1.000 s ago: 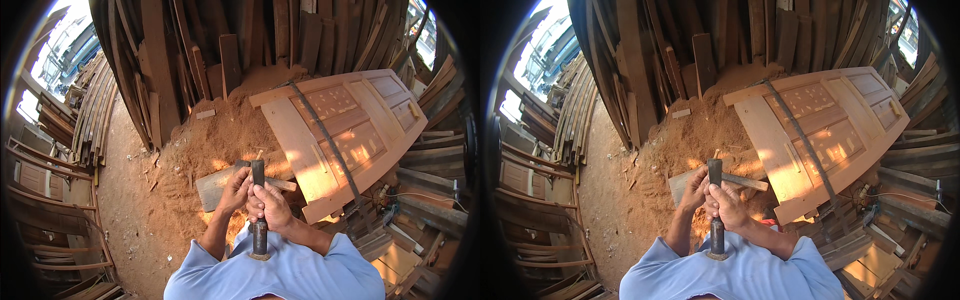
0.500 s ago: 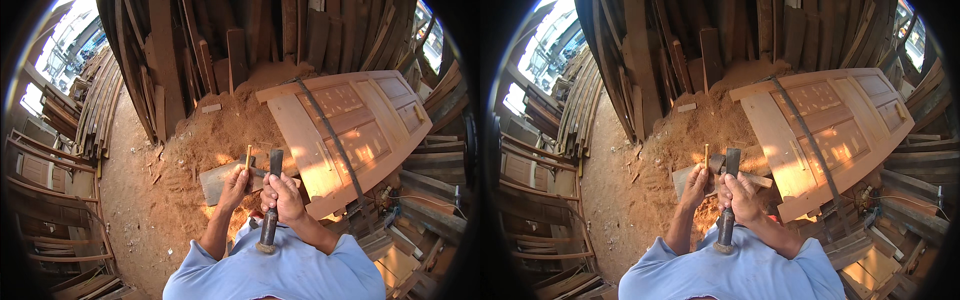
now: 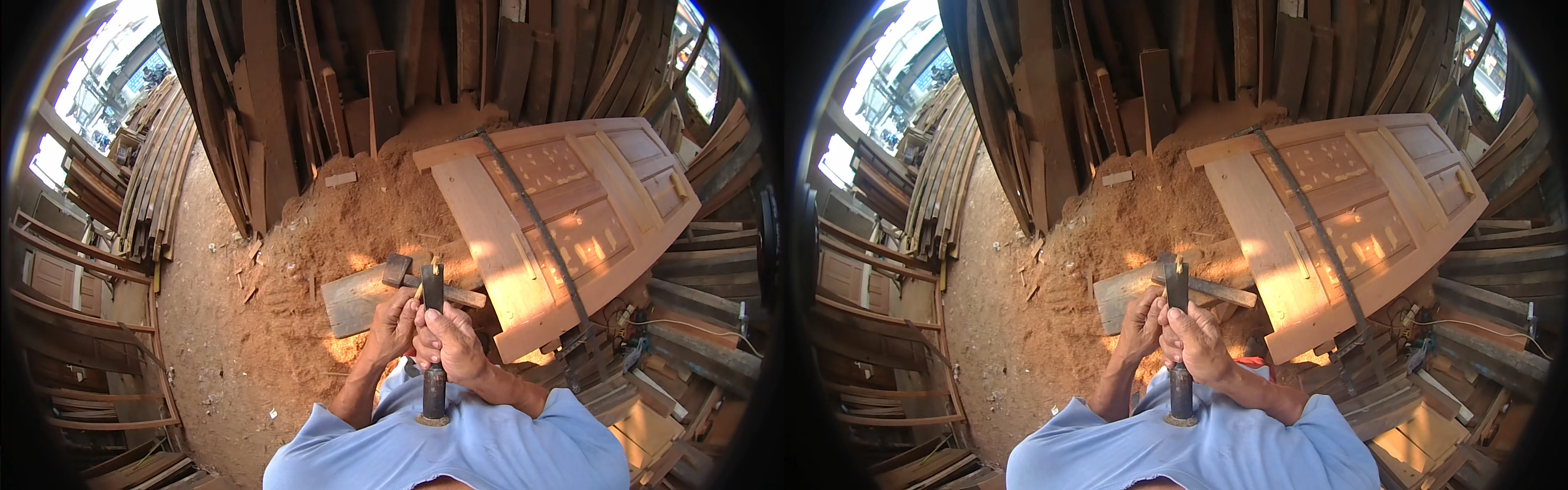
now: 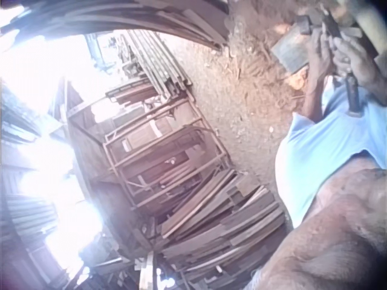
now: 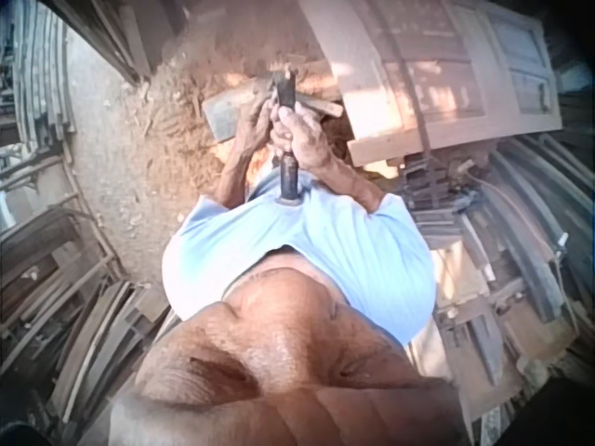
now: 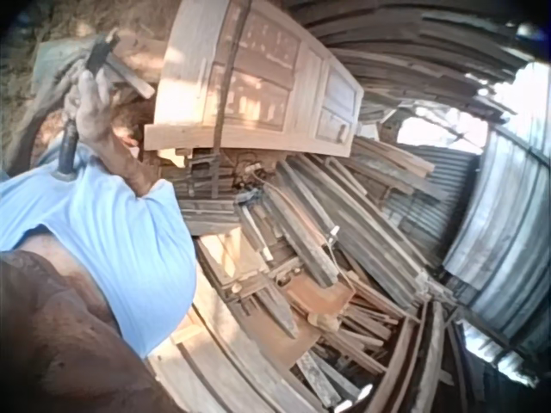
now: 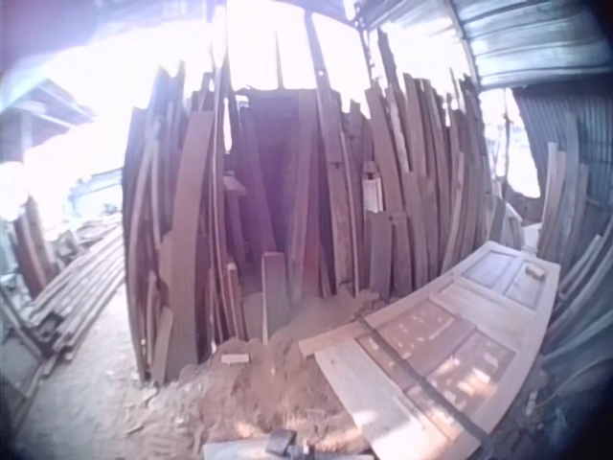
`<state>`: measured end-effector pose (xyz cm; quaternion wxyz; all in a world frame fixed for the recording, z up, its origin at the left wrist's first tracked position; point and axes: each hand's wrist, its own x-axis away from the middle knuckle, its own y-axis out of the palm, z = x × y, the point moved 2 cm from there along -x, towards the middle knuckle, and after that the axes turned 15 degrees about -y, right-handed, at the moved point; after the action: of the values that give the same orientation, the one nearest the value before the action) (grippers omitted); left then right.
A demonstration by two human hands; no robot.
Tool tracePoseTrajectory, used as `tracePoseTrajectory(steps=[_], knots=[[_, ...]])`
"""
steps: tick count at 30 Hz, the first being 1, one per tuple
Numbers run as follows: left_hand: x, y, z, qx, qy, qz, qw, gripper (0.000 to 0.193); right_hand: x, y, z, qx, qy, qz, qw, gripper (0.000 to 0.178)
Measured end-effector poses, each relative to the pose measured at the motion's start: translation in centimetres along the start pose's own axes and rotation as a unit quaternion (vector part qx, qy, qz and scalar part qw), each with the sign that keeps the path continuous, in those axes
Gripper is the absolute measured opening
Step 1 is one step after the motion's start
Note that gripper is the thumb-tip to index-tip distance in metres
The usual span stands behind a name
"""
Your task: The person works on a wooden door in a cluttered workshop, using a chisel and mallet to carve details. They move around the workspace, pick up tools, and adjust the door's position while continuing to shape the wood.
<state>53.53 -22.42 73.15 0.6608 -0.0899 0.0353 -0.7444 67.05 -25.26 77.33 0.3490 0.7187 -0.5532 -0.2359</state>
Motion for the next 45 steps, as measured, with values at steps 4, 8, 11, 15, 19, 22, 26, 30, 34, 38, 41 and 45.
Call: tracePoseTrajectory(steps=[4,8,11,15,19,22,26,30,34,38,41,45], knots=[[0.5,-0.1,-0.3,-0.05,-0.004,-0.046,0.998,0.02,0.3,-0.7,-1.0,0.032,-0.077,0.037,0.996,0.024],[6.7,-1.2,-7.0,0.031,-0.164,-0.092,0.982,0.025,2.4,-1.5,-7.5,0.057,-0.234,0.01,0.971,0.02],[3.8,-0.6,-6.8,0.233,-0.201,-0.081,0.948,0.016,0.6,-2.7,-5.0,0.055,-0.168,0.07,0.982,0.019],[-3.2,-0.4,-3.1,0.311,-0.162,-0.131,0.927,0.022,-2.5,-1.7,-1.0,-0.02,-0.038,0.044,0.998,0.017],[-5.4,-0.7,-0.4,0.158,-0.032,-0.078,0.984,0.023,-2.3,0.3,1.3,-0.03,0.028,0.001,0.999,0.019],[-4.5,-1.3,0.8,0.022,-0.002,-0.051,0.998,0.022,-1.4,0.3,1.3,-0.021,0.032,0.013,0.999,0.02],[-2.6,-0.7,1.6,0.048,-0.047,-0.078,0.995,0.022,-0.4,0.5,0.2,0.012,0.004,0.006,1.0,0.021],[2.4,0.0,-2.1,0.06,-0.074,-0.199,0.975,0.027,1.2,0.2,-4.1,0.075,-0.164,-0.037,0.983,0.022],[1.3,-0.8,-5.3,0.347,-0.229,-0.187,0.89,0.028,0.2,-1.6,-3.0,0.028,-0.091,0.053,0.994,0.019],[-3.2,-0.7,-1.4,0.328,-0.133,-0.126,0.927,0.031,-1.5,-1.2,-1.3,-0.008,-0.03,0.024,0.999,0.016],[-4.7,-1.7,0.7,0.248,-0.097,-0.128,0.955,0.034,-2.0,-0.2,-0.2,-0.035,0.009,0.016,0.999,0.018],[-5.3,-1.9,1.2,0.148,-0.032,-0.083,0.985,0.036,-1.7,0.6,1.4,-0.055,0.068,-0.016,0.996,0.018]])
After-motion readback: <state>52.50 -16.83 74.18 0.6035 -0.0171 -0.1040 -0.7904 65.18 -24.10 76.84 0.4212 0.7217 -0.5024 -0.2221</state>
